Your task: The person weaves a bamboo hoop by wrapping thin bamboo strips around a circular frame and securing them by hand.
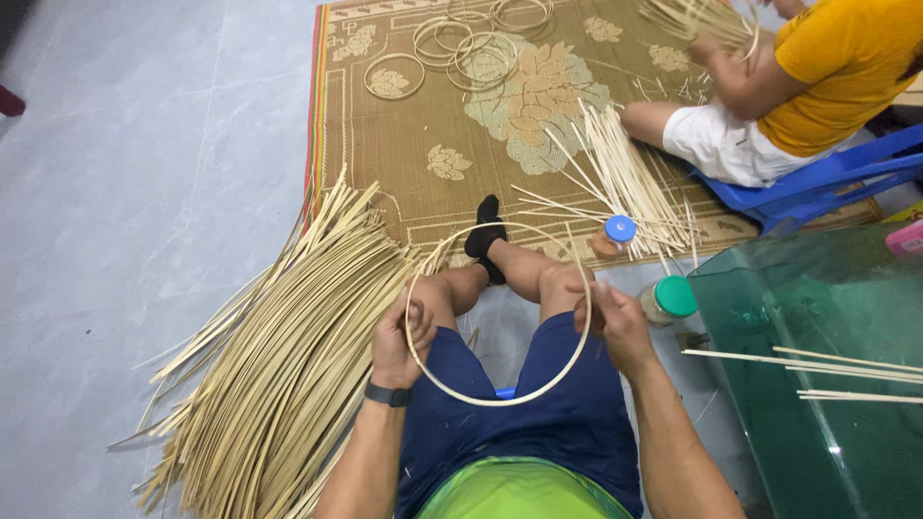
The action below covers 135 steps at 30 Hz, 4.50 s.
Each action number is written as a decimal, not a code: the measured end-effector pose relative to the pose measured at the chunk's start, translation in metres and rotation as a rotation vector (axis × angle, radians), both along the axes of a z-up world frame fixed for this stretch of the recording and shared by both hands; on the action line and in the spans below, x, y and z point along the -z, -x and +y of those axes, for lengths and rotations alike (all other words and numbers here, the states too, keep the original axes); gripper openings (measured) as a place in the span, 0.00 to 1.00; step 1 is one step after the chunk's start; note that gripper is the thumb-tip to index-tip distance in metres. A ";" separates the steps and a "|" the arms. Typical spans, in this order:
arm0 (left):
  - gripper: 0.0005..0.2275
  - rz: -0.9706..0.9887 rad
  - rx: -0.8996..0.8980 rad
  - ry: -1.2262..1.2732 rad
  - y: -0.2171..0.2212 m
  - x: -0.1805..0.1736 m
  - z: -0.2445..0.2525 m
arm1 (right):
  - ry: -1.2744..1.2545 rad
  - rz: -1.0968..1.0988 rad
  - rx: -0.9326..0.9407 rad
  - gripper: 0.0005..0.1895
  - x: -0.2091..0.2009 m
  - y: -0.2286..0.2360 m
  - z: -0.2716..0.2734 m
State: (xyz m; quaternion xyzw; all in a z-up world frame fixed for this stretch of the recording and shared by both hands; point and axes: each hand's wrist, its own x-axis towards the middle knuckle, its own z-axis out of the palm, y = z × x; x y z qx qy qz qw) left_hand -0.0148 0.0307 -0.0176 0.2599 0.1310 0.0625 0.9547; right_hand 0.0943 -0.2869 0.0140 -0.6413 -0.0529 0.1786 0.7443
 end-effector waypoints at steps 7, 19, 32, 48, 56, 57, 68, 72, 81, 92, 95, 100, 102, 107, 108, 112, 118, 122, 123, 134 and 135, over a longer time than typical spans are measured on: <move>0.15 0.267 0.223 -0.252 -0.002 -0.005 0.018 | -0.261 0.038 -0.120 0.23 0.019 -0.003 0.011; 0.23 0.023 0.069 -0.057 -0.047 -0.042 0.033 | -0.517 0.211 -0.011 0.20 -0.017 -0.041 0.032; 0.18 -0.065 0.044 -0.087 -0.041 -0.031 0.039 | -0.388 0.123 -0.159 0.23 -0.031 -0.058 0.038; 0.13 0.508 -0.034 -0.307 -0.003 0.044 0.083 | 0.588 -0.139 -0.657 0.14 0.015 -0.109 0.066; 0.14 0.903 -0.006 -0.719 0.051 0.158 0.131 | 0.680 -0.762 0.127 0.16 0.047 -0.128 0.072; 0.17 0.872 0.014 -0.829 0.051 0.160 0.133 | 0.813 -0.652 0.107 0.17 0.056 -0.116 0.069; 0.40 1.233 0.626 -1.901 0.017 0.128 0.164 | 1.256 -0.601 0.197 0.13 0.113 -0.021 0.012; 0.29 1.450 0.632 -1.607 0.013 0.153 0.157 | 1.239 -0.609 0.178 0.11 0.111 -0.030 0.022; 0.12 1.328 0.622 -1.857 0.030 0.189 0.165 | 1.251 -0.616 0.195 0.10 0.103 -0.032 0.024; 0.10 0.394 -0.578 -1.829 0.003 0.132 0.130 | 1.141 -0.638 0.323 0.22 0.155 -0.042 0.011; 0.09 0.177 -0.591 -1.867 -0.007 0.092 0.104 | 0.725 -0.273 0.243 0.16 0.121 -0.036 0.017; 0.09 0.008 -0.159 -1.751 -0.025 -0.023 0.053 | 0.001 -0.177 0.065 0.27 0.021 -0.013 0.015; 0.09 -0.129 -0.043 -1.761 -0.011 -0.035 0.036 | -0.082 -0.101 0.260 0.22 0.002 -0.008 0.008; 0.08 -0.111 0.246 -1.696 0.021 -0.045 0.044 | 0.498 -0.643 0.507 0.05 -0.011 0.001 -0.050; 0.09 -0.010 0.253 -1.700 0.029 -0.059 0.051 | 0.440 -0.536 0.628 0.08 -0.010 -0.003 -0.071; 0.11 0.641 0.597 -1.749 0.065 -0.116 0.099 | 0.003 -0.427 1.025 0.08 0.009 -0.026 -0.168; 0.12 0.890 0.451 -1.450 0.129 -0.075 0.144 | -0.344 -0.564 1.090 0.11 0.061 -0.029 -0.240; 0.14 0.861 -0.200 -0.951 0.147 -0.015 0.156 | -0.273 -0.503 0.992 0.20 0.014 -0.013 -0.185; 0.12 0.684 -0.554 -0.760 0.142 -0.003 0.153 | -0.298 -0.503 0.947 0.22 0.000 -0.016 -0.167; 0.07 -0.434 0.006 -0.053 0.030 -0.043 0.084 | 0.148 -0.728 0.122 0.14 -0.070 0.000 -0.014; 0.10 -0.449 0.214 -0.104 0.018 -0.049 0.083 | 0.254 -0.829 0.039 0.16 -0.080 0.005 -0.004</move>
